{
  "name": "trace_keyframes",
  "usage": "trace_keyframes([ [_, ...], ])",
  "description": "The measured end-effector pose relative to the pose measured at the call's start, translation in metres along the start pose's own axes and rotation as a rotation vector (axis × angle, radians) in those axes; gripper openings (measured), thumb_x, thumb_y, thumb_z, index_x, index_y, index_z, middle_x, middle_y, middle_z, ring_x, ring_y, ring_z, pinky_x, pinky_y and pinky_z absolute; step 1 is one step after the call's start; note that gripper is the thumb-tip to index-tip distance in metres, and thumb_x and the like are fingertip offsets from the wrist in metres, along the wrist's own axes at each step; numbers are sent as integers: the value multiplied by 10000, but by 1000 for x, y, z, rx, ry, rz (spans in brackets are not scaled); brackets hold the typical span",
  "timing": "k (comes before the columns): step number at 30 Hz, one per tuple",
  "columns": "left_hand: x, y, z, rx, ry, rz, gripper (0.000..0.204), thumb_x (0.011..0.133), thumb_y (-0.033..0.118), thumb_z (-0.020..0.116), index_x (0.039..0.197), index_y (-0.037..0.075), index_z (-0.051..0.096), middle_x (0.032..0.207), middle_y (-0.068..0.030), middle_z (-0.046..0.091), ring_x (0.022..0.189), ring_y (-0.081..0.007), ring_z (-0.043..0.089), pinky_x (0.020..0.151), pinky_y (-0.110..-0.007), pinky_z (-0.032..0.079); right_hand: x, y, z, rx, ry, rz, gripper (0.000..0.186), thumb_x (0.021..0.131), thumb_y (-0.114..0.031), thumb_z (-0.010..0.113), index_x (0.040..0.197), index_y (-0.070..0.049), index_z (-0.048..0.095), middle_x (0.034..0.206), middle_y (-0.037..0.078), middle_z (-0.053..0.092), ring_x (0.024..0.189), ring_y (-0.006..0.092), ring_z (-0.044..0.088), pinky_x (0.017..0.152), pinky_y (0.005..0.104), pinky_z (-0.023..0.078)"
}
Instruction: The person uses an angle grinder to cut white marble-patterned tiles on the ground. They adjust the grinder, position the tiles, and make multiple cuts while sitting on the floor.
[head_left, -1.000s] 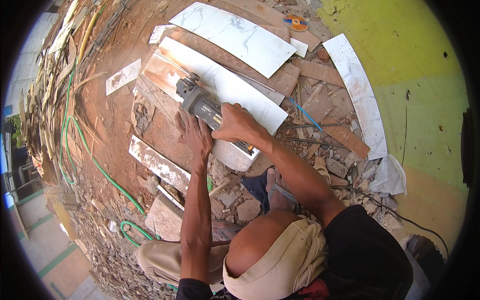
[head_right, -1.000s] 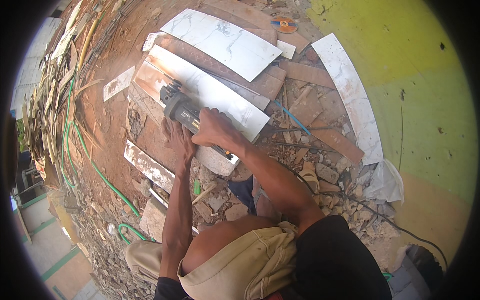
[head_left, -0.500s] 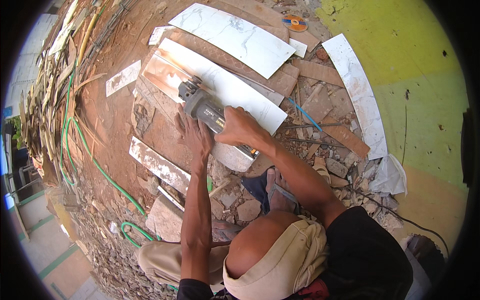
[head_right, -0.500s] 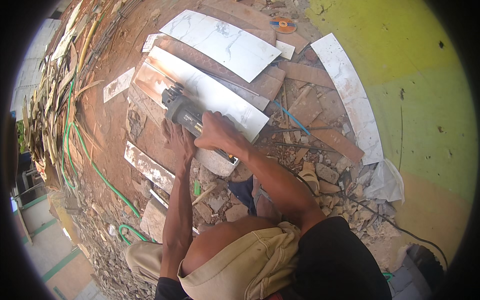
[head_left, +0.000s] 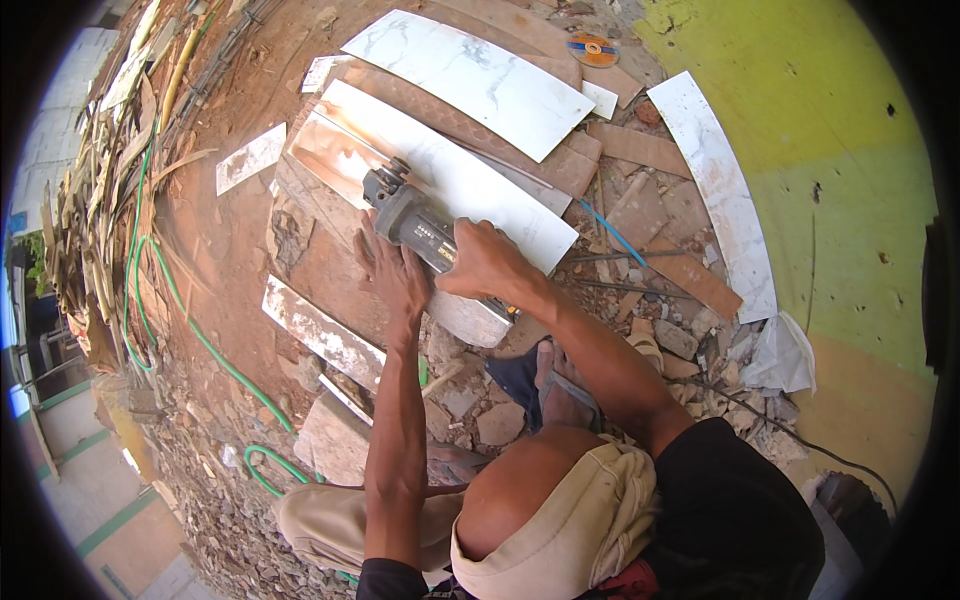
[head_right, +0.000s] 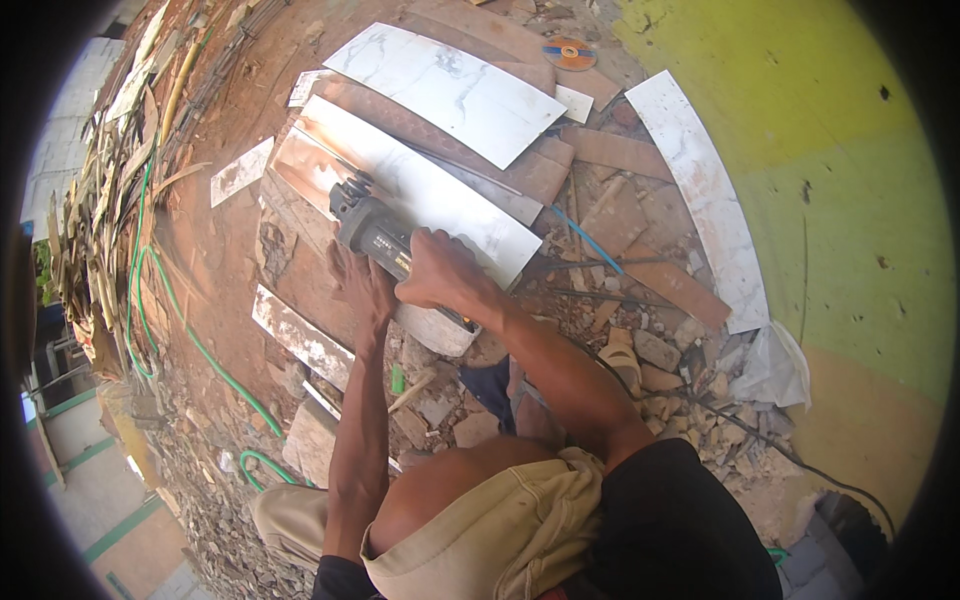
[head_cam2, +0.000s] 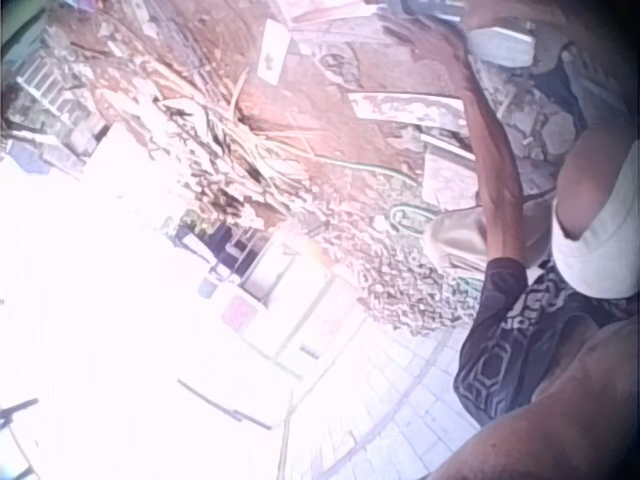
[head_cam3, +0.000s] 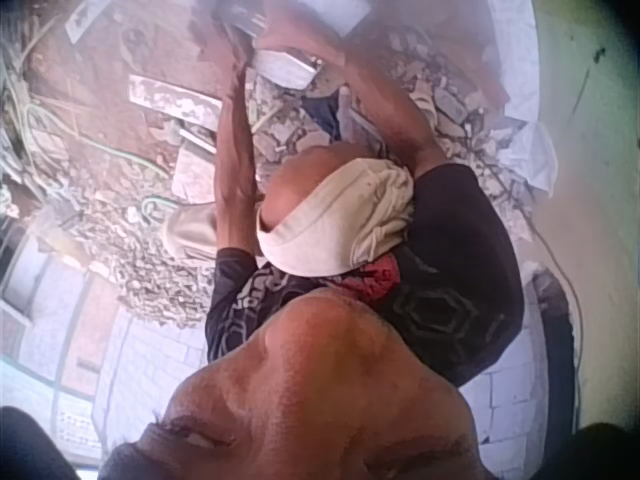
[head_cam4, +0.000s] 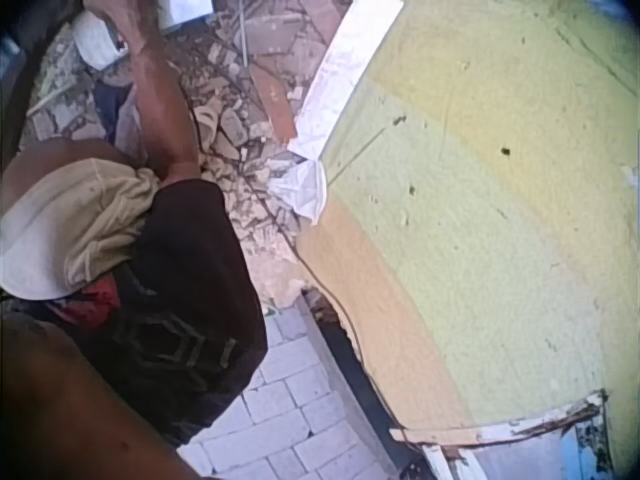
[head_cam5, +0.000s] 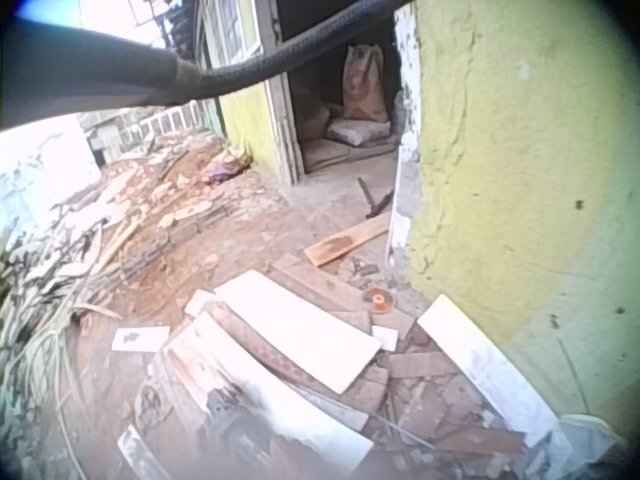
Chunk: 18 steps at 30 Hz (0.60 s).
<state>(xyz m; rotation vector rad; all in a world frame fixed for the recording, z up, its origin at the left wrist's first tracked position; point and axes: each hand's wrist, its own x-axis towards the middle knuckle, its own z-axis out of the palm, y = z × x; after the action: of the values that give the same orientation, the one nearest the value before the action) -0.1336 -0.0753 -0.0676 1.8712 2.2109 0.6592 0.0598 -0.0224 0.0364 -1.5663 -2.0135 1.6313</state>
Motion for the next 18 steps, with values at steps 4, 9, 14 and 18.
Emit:
trace_keyframes([
  [4,-3,-6,2,36,5,53,581,1058,390,310,1531,59,374,1645,-195,260,1501,-444,157,1224,-545,109,10,-6,1,17,3,-41,458,631,-172,680,917,177,598,936,421,638,924,533,676,823,510,569],
  [9,-4,-8,4,62,-28,12,584,1052,394,328,1494,21,409,1613,-232,309,1497,-455,159,1212,-553,124,29,-15,1,47,-18,-73,406,625,-176,682,836,163,609,883,415,645,872,523,687,774,499,577],
  [14,-5,-1,5,47,39,31,653,1037,457,333,1498,-1,395,1611,-237,310,1498,-458,161,1211,-552,122,42,-16,10,49,88,-111,347,618,-171,680,763,140,621,803,380,661,798,498,709,697,480,586],
  [18,-3,-4,6,48,50,51,727,1023,519,315,1512,-17,365,1618,-235,298,1502,-453,159,1212,-552,115,47,-19,9,55,41,-73,346,612,-165,681,773,136,631,822,384,664,820,493,715,719,472,591],
])
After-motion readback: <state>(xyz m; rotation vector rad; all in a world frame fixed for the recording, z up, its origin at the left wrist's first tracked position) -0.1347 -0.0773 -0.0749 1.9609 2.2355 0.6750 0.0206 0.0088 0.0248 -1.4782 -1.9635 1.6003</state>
